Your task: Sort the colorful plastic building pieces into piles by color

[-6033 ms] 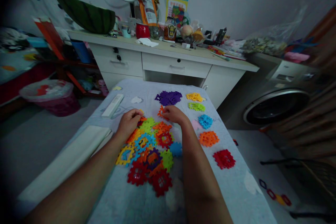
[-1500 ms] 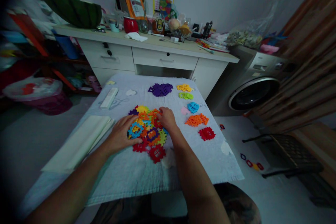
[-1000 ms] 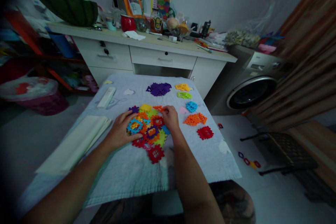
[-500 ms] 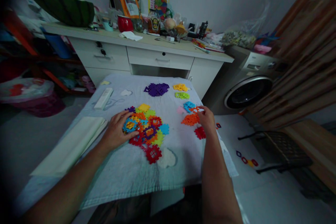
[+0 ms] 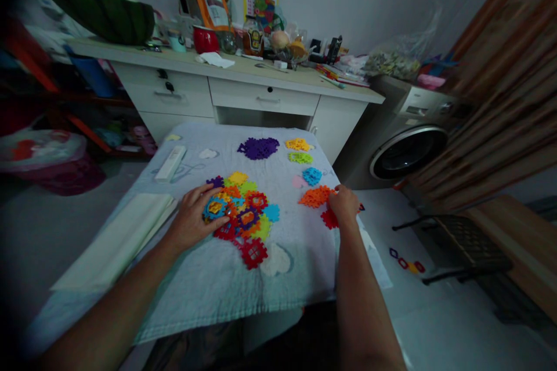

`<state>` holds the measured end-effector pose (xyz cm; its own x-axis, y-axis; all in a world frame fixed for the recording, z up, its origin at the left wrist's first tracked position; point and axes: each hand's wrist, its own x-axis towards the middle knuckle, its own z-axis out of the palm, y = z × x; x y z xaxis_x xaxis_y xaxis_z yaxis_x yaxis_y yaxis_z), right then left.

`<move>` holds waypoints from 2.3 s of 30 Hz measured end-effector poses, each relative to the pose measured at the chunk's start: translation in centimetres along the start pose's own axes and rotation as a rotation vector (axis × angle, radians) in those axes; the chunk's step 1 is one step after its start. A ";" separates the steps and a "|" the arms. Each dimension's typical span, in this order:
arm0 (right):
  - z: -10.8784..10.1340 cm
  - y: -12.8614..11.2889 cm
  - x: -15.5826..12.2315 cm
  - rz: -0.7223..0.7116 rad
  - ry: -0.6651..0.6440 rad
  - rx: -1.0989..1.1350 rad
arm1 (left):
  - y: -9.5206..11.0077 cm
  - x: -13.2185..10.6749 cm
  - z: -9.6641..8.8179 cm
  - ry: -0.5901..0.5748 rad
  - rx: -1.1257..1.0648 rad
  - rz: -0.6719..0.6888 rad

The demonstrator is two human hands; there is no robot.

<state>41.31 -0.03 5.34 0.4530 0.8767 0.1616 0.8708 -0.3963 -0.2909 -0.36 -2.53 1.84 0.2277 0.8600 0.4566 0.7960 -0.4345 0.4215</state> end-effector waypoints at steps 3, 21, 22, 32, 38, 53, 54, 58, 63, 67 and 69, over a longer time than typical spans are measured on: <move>-0.5 -1.6 -0.3 0.020 0.049 -0.061 | 0.1 0.0 0.0 -0.001 -0.011 -0.001; 6.3 -21.5 -5.6 -0.709 -0.337 0.190 | 0.1 -0.5 0.1 -0.019 -0.022 -0.024; 6.6 -21.9 -5.3 -0.706 -0.344 0.174 | 0.1 -0.5 0.1 -0.020 -0.030 -0.024; 7.9 -23.4 -3.4 -0.767 -0.355 0.042 | -0.2 -0.3 0.5 -0.020 -0.085 -0.017; 7.0 -21.2 0.2 -0.689 -0.203 0.301 | -0.1 0.1 0.6 0.000 -0.103 -0.029; 6.2 -16.6 14.7 0.266 -0.041 1.044 | 0.0 0.1 1.4 0.046 -0.078 -0.088; 6.3 -16.6 15.3 0.290 -0.033 1.055 | -0.1 0.1 1.4 0.045 -0.076 -0.087; 7.0 -16.3 17.3 0.370 -0.017 1.104 | -0.2 0.0 1.6 0.050 -0.077 -0.088; 7.5 -16.6 19.1 0.385 -0.045 1.142 | -0.1 0.0 1.5 0.037 -0.077 -0.100; 7.9 -16.7 20.1 0.309 -0.081 1.137 | 0.0 0.0 1.4 0.030 -0.081 -0.102; 8.0 -16.5 20.3 0.226 -0.099 1.128 | 0.0 0.0 1.4 0.033 -0.085 -0.105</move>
<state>34.58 26.48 5.87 0.5163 0.8542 -0.0622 0.0834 -0.1224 -0.9890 0.41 -2.15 0.78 0.1262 0.8934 0.4312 0.7638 -0.3648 0.5324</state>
